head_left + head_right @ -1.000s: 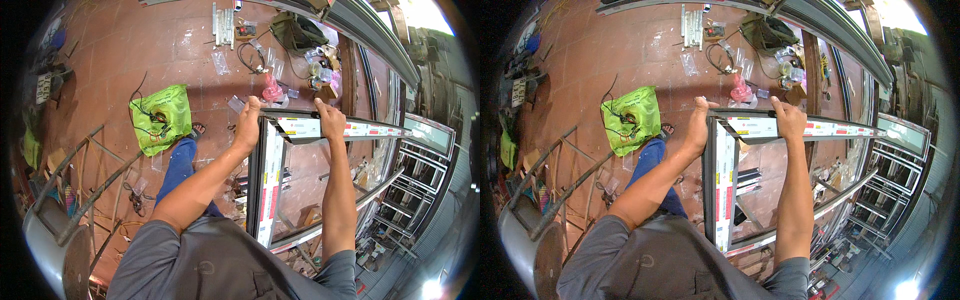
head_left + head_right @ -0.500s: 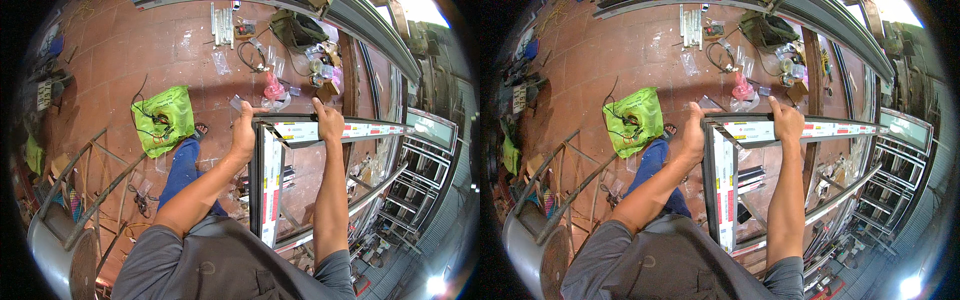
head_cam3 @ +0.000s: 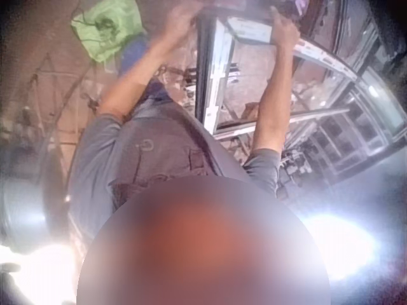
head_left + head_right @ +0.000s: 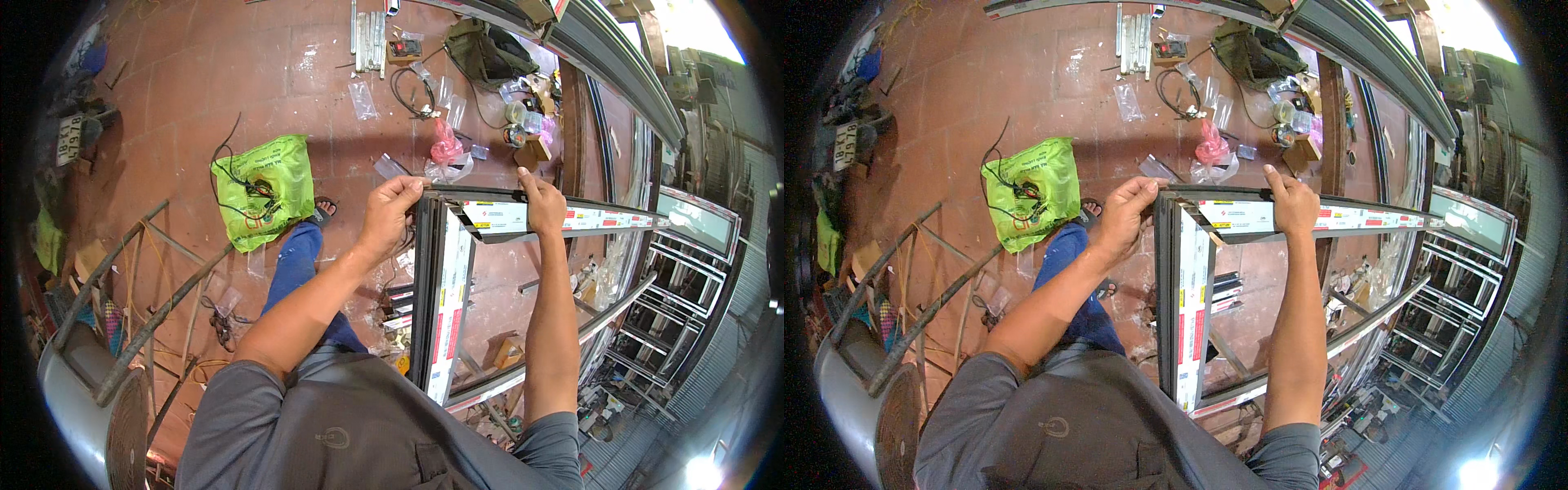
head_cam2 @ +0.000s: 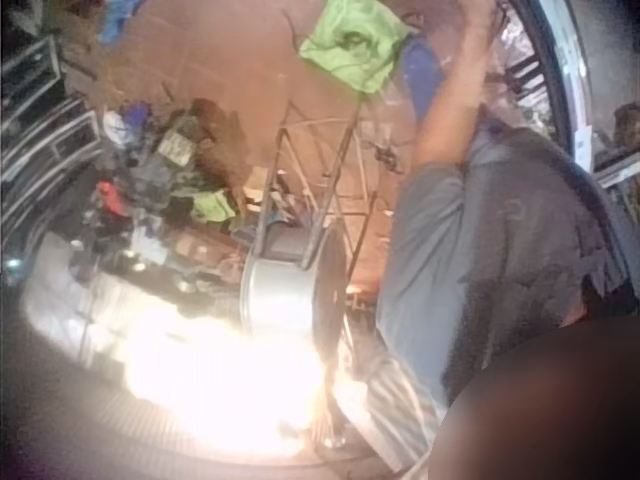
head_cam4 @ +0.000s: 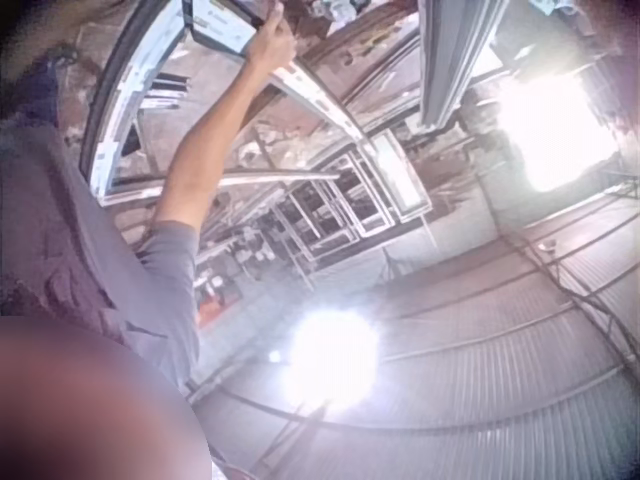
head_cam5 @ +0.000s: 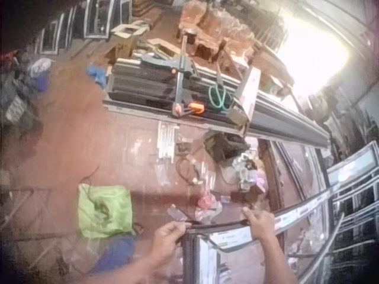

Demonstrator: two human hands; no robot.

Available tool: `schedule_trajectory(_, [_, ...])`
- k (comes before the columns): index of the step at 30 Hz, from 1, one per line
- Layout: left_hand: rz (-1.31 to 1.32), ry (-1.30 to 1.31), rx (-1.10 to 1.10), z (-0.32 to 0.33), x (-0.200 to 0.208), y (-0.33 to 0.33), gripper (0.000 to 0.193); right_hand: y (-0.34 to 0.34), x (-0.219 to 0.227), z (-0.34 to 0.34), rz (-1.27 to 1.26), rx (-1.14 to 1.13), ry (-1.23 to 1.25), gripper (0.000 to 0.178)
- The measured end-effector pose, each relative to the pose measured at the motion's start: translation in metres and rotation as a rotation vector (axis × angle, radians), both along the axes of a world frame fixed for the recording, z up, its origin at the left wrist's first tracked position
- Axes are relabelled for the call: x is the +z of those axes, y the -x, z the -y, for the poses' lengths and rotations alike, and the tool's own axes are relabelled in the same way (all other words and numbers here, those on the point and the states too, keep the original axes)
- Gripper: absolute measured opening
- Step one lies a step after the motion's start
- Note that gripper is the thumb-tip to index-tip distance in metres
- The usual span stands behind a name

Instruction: The person assembles a window frame by inserting rubber seals into aluminum profiles and joining the corners. They use shears to trim the seals and a hammer to secure the joints, then lift and inspect the assembled frame.

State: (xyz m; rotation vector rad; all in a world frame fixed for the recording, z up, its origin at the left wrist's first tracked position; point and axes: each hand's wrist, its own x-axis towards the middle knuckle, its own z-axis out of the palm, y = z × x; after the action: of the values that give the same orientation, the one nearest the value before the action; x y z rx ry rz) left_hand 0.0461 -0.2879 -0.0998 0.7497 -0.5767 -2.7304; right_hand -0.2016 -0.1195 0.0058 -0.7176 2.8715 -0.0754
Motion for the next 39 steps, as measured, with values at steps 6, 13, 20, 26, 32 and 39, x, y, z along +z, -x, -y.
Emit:
schedule_trajectory(6, [-0.062, 0.123, -0.086, 0.013, -0.020, -0.002, 0.020, 0.003, 0.001, -0.004, 0.051, 0.036, -0.017, 0.074])
schedule_trajectory(13, [-0.081, 0.355, -0.362, 0.054, -0.021, 0.001, 0.016, 0.000, 0.002, -0.003, 0.057, 0.059, -0.005, 0.071])
schedule_trajectory(20, [-0.145, 0.158, -0.222, 0.029, -0.036, 0.003, 0.029, 0.001, 0.008, -0.001, 0.076, 0.107, -0.039, 0.068])
schedule_trajectory(26, [-0.125, -0.013, -0.102, -0.014, 0.006, 0.030, 0.073, -0.006, 0.009, -0.007, 0.118, 0.115, -0.122, 0.067])
schedule_trajectory(32, [-0.041, 0.052, -0.040, -0.032, 0.001, 0.018, 0.087, -0.021, 0.012, -0.008, 0.104, 0.183, -0.134, 0.064])
schedule_trajectory(39, [0.001, -0.094, -0.037, -0.030, 0.011, 0.020, 0.091, 0.001, 0.014, 0.021, 0.381, 0.377, -0.350, 0.077])
